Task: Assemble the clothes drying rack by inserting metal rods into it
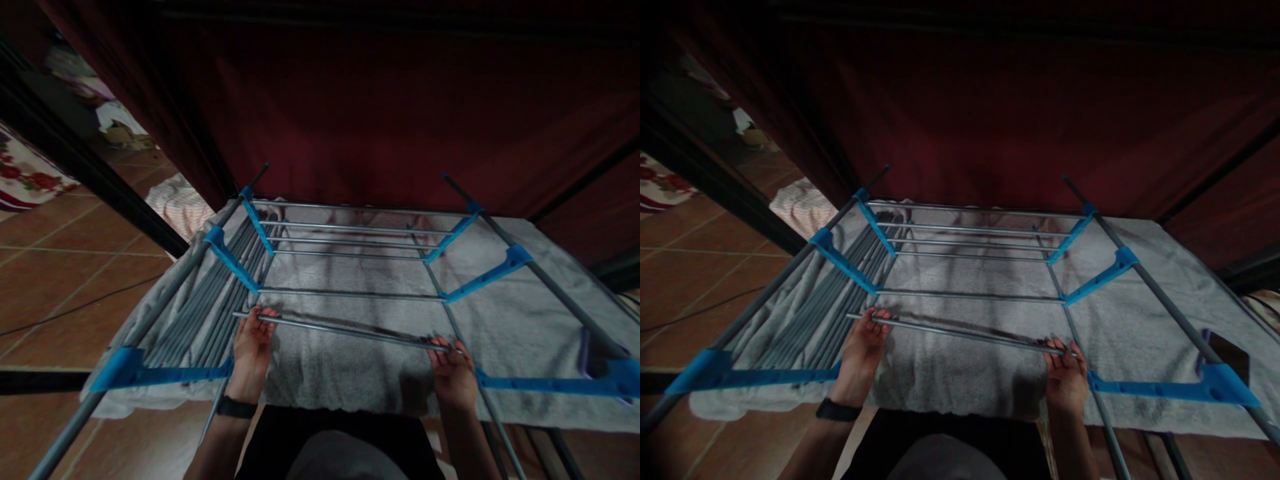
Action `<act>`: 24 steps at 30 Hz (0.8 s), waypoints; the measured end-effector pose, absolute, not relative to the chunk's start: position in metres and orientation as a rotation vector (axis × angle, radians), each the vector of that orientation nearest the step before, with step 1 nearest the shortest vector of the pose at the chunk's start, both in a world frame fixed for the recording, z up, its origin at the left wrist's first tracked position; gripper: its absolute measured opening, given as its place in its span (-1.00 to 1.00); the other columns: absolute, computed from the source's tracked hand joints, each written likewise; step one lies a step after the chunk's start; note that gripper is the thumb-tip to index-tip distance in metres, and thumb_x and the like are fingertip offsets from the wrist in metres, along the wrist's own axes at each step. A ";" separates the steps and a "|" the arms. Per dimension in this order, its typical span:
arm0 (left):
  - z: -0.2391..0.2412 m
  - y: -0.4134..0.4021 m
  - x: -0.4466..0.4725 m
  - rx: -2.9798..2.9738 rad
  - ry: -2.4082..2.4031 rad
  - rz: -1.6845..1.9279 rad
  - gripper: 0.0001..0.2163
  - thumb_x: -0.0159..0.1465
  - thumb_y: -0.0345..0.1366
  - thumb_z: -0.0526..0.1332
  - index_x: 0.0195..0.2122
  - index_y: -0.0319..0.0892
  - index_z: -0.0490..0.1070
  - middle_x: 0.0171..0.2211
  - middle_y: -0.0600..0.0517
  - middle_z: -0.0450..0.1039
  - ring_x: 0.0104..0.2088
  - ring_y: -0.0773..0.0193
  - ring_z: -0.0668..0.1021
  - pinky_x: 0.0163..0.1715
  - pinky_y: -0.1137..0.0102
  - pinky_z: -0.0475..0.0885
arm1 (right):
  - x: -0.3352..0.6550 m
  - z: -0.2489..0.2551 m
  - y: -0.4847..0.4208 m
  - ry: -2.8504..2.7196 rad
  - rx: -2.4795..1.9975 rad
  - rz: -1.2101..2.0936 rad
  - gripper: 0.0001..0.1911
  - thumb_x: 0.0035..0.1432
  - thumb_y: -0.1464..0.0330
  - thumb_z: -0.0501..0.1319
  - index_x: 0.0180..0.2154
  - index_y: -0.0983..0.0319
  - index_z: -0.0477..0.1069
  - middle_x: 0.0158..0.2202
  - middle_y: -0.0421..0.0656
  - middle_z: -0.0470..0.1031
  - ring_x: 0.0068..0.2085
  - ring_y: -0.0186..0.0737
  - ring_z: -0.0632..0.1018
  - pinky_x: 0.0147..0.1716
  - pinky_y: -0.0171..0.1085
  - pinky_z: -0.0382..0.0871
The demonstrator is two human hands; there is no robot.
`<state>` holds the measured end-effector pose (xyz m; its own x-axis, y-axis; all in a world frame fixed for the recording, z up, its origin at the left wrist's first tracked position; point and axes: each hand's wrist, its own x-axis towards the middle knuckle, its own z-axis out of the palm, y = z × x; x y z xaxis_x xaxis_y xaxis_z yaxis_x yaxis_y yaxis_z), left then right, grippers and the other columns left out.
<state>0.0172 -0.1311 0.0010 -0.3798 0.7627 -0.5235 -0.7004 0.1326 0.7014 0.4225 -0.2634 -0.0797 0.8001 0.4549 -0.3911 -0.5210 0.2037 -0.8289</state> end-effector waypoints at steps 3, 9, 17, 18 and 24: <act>0.000 -0.129 0.014 0.068 1.193 1.561 -0.82 0.48 -0.37 0.14 -0.25 -0.17 0.52 -0.39 0.01 0.62 -0.37 0.30 0.67 -0.34 0.46 0.52 | 0.422 -0.079 -0.262 0.060 -1.195 0.701 -0.55 -0.01 0.35 0.38 -0.03 0.11 0.42 -0.18 -0.17 0.68 -0.17 -0.17 0.72 -0.02 -0.12 0.63; -0.006 -0.125 0.005 0.073 1.205 1.604 -0.81 0.48 -0.32 0.13 -0.24 -0.15 0.52 -0.40 0.00 0.63 -0.35 0.27 0.67 -0.29 0.43 0.51 | 0.424 -0.070 -0.257 -0.021 -1.176 0.726 -0.64 0.12 0.26 0.39 -0.03 0.12 0.47 -0.16 -0.20 0.68 -0.16 -0.21 0.71 0.03 -0.10 0.62; -0.013 -0.124 -0.003 0.090 1.211 1.632 -0.91 0.43 -0.31 0.24 -0.23 -0.15 0.50 -0.39 0.03 0.62 -0.36 0.28 0.66 -0.30 0.43 0.51 | 0.441 -0.056 -0.255 0.027 -1.107 0.691 -0.78 0.13 0.28 0.45 -0.18 0.14 0.55 -0.28 -0.26 0.64 -0.23 -0.28 0.70 -0.20 -0.27 0.65; -0.014 -0.125 -0.003 0.090 1.204 1.628 -0.92 0.41 -0.31 0.26 -0.23 -0.15 0.51 -0.39 0.03 0.62 -0.35 0.27 0.66 -0.30 0.42 0.51 | 0.442 -0.055 -0.256 0.032 -1.105 0.693 -0.78 0.12 0.28 0.46 -0.18 0.14 0.55 -0.28 -0.26 0.64 -0.23 -0.29 0.70 -0.21 -0.28 0.65; -0.012 -0.126 -0.004 0.094 1.177 1.608 -0.91 0.38 -0.31 0.32 -0.28 -0.16 0.52 -0.40 0.03 0.62 -0.34 0.27 0.67 -0.27 0.42 0.53 | 0.443 -0.054 -0.256 0.086 -1.109 0.679 -0.80 0.10 0.33 0.46 -0.23 0.16 0.52 -0.26 -0.26 0.64 -0.26 -0.33 0.68 -0.23 -0.31 0.66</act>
